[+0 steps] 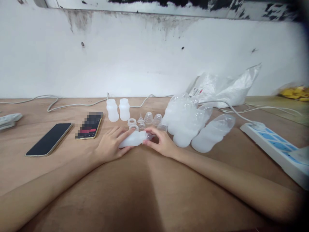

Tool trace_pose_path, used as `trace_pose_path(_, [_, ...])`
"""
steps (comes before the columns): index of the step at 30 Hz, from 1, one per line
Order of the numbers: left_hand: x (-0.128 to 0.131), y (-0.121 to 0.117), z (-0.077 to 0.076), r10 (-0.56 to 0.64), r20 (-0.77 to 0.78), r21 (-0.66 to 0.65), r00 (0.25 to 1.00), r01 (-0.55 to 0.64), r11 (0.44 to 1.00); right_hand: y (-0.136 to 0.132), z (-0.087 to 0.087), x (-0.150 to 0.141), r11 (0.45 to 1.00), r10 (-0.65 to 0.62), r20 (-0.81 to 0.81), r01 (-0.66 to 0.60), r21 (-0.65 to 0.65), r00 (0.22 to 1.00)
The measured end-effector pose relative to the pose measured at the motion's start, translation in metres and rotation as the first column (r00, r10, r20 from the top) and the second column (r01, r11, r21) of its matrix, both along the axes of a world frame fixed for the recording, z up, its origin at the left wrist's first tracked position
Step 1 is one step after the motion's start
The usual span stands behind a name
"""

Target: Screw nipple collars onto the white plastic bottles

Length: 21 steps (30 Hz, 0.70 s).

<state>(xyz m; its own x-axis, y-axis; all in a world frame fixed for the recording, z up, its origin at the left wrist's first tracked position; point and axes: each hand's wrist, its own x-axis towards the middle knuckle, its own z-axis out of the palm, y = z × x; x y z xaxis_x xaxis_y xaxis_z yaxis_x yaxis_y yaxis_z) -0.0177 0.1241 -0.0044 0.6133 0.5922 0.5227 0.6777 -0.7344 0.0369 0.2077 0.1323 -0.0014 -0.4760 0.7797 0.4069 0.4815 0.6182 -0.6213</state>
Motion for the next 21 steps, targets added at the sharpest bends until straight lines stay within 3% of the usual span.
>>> trace_pose_path(6, [0.0006,-0.0003,0.0005,-0.007,-0.031,0.029,1.000,0.007,1.000,0.0004,0.0003,-0.0004,0.997,-0.045,0.035,0.047,-0.060,0.998])
trace_pose_path(14, [0.0003,0.0007,0.0020,0.026,0.068,-0.125,0.997,-0.017,0.992,-0.0002,-0.0014,-0.0005,0.996,0.046,-0.017,-0.045,0.076,0.999])
trace_pose_path(21, [-0.0001,-0.0014,0.0027,0.002,0.064,-0.130,0.998,0.006,0.991,0.0008,-0.0028,0.0006,0.995,0.059,-0.020,-0.057,0.081,0.998])
